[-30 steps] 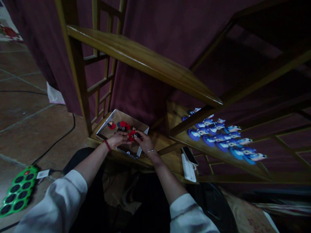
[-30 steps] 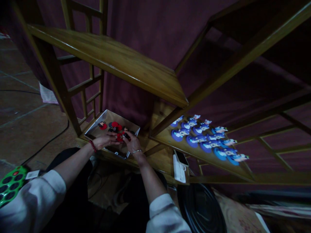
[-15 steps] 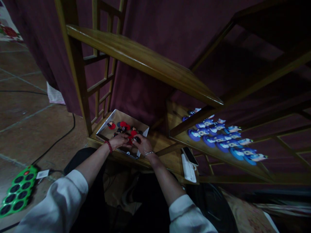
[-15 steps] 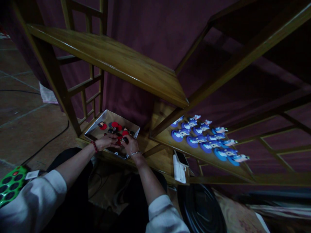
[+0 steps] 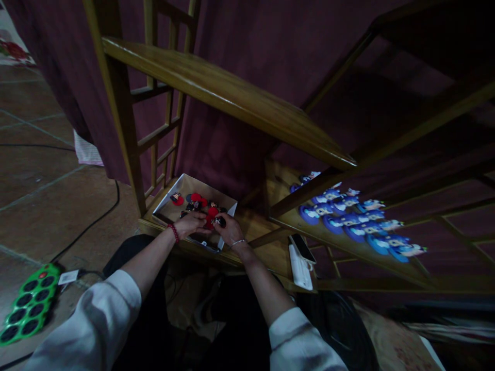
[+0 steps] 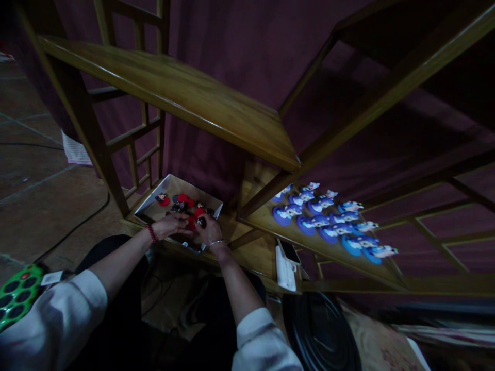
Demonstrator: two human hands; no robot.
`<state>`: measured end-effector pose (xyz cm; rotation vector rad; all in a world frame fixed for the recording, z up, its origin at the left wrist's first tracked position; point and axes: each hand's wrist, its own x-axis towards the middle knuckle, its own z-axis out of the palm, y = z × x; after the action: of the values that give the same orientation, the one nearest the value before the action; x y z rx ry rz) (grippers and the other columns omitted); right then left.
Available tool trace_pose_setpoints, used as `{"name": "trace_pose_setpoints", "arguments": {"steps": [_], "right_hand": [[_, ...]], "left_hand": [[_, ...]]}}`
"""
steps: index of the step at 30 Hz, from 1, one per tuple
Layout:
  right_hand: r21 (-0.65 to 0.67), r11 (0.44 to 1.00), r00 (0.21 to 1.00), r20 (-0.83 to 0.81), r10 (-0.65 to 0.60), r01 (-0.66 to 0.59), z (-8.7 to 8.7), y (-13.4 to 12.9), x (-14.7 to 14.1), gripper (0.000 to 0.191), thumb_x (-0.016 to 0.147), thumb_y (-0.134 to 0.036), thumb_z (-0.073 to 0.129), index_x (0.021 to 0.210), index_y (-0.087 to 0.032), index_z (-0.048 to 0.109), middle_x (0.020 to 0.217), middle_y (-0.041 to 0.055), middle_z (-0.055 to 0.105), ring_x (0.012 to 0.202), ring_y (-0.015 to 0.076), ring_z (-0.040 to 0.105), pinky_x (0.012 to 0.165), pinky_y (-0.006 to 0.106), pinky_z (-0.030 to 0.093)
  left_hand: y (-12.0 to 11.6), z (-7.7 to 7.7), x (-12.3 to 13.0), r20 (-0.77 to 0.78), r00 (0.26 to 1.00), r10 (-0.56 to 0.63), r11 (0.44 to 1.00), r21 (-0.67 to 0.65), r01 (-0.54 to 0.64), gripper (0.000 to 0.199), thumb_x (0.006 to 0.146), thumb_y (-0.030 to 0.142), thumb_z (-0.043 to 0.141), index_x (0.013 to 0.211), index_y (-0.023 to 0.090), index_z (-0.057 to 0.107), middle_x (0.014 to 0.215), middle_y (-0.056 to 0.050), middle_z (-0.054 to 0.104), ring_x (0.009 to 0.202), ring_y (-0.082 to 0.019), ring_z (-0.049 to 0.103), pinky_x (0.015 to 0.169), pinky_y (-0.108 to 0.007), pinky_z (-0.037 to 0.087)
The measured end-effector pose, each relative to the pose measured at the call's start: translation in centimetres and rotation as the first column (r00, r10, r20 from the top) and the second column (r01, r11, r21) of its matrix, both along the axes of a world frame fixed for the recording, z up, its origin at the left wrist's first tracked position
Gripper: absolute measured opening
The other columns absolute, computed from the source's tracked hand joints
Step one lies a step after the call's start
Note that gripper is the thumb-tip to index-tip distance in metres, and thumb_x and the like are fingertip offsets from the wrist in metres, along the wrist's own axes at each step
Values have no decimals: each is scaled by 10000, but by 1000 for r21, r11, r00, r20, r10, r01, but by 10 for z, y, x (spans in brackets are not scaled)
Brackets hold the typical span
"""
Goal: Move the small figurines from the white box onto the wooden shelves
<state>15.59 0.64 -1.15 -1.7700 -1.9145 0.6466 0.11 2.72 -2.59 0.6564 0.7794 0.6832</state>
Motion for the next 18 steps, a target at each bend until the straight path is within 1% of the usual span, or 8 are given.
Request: {"name": "trace_pose_setpoints", "arguments": {"steps": [7,12,14,16,17,18], "right_hand": [[-69,995,987,-139,-86,77,-4,3,5,212,678,-291,544,872,-213,581,722,-26,593,672,129,547,659,255,443],[-93,993,989,-116,-90,80,-4,3,5,224,685,-288,548,886,-198,586,737,-13,596,680,131,548,654,248,439],[-105,991,993,-80,-89,80,-6,1,3,218,689,-268,554,891,-194,590,767,-2,605,700,132,555,665,246,438],[-112,991,996,-29,-82,78,-9,-1,0,199,689,-247,564,881,-203,596,776,0,611,715,131,560,676,244,438],[-118,990,997,3,-74,74,-12,-2,-1,191,688,-240,569,875,-210,599,771,-3,613,714,131,563,676,243,438],[-123,990,998,34,-62,65,-15,-2,-3,187,688,-233,573,872,-215,600,764,-4,615,711,131,566,674,243,439]], "left_hand": [[3,-6,0,40,999,8,1000,9,-8,84,701,8,561,720,84,593,692,-39,614,684,-113,607,792,-354,510],[3,-7,0,33,999,4,1000,28,-5,56,679,36,595,704,85,589,696,-33,609,678,-113,604,764,-335,513],[2,-7,0,-13,1000,-9,999,47,10,37,680,52,588,691,86,584,695,-32,606,662,-109,598,746,-324,513],[0,-8,1,-88,995,-43,995,81,50,32,693,63,562,695,89,581,703,-36,610,663,-110,596,736,-313,511],[0,-9,2,-148,987,-67,991,108,84,48,704,66,541,710,91,581,716,-43,616,678,-115,600,731,-306,510],[-1,-10,3,-247,964,-98,979,153,138,78,718,68,512,735,94,583,736,-50,624,699,-121,604,722,-296,510]]}}
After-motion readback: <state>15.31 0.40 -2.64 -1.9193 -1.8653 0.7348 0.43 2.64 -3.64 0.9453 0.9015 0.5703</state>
